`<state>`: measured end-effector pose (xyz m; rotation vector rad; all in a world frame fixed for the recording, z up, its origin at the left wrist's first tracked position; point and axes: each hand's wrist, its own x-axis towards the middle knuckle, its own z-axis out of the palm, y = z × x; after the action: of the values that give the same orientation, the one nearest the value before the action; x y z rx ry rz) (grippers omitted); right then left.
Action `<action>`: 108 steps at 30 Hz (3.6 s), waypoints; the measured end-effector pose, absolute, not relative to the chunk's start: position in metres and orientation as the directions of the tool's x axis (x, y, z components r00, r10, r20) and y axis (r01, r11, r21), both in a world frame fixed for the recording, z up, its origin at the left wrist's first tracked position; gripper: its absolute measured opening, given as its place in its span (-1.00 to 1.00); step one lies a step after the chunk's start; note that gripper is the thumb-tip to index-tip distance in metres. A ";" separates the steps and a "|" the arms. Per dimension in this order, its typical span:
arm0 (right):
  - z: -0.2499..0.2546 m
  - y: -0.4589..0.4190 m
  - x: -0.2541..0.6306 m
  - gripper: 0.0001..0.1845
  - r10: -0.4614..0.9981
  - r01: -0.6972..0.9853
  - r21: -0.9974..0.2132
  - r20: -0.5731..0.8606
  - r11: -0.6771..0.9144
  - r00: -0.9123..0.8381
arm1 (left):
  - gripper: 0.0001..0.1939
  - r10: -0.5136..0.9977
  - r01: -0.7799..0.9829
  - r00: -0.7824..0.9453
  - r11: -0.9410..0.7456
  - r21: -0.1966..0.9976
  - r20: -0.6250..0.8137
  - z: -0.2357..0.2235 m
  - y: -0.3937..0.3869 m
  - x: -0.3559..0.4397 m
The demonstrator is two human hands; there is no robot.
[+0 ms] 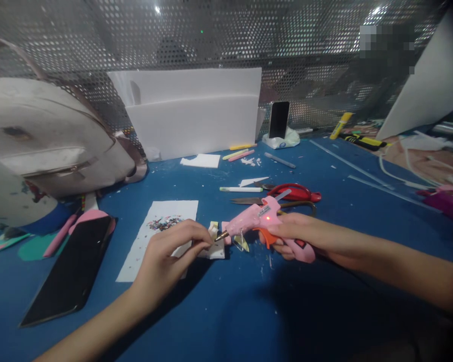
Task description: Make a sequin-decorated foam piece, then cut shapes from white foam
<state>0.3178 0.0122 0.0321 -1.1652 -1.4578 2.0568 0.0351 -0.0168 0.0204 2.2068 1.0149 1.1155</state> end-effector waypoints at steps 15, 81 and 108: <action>0.030 0.002 0.328 -0.57 0.830 0.540 -0.842 -0.309 -0.011 -0.465 | -0.85 0.897 0.368 0.300 -0.423 0.828 0.325 0.020 -0.017 0.037; 0.035 -0.015 0.321 -0.76 0.245 0.354 0.143 0.488 0.924 -0.838 | -0.82 0.871 0.322 0.334 -0.465 0.825 0.360 0.026 -0.018 0.042; 0.038 -0.016 0.323 -0.73 0.234 0.352 0.160 0.494 0.922 -0.837 | -0.82 0.866 0.321 0.326 -0.478 0.818 0.379 0.026 -0.018 0.041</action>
<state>0.3231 -0.0164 0.0379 -0.4213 -2.6013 -0.3364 0.0409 -0.0176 0.0261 1.9639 1.0419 1.1134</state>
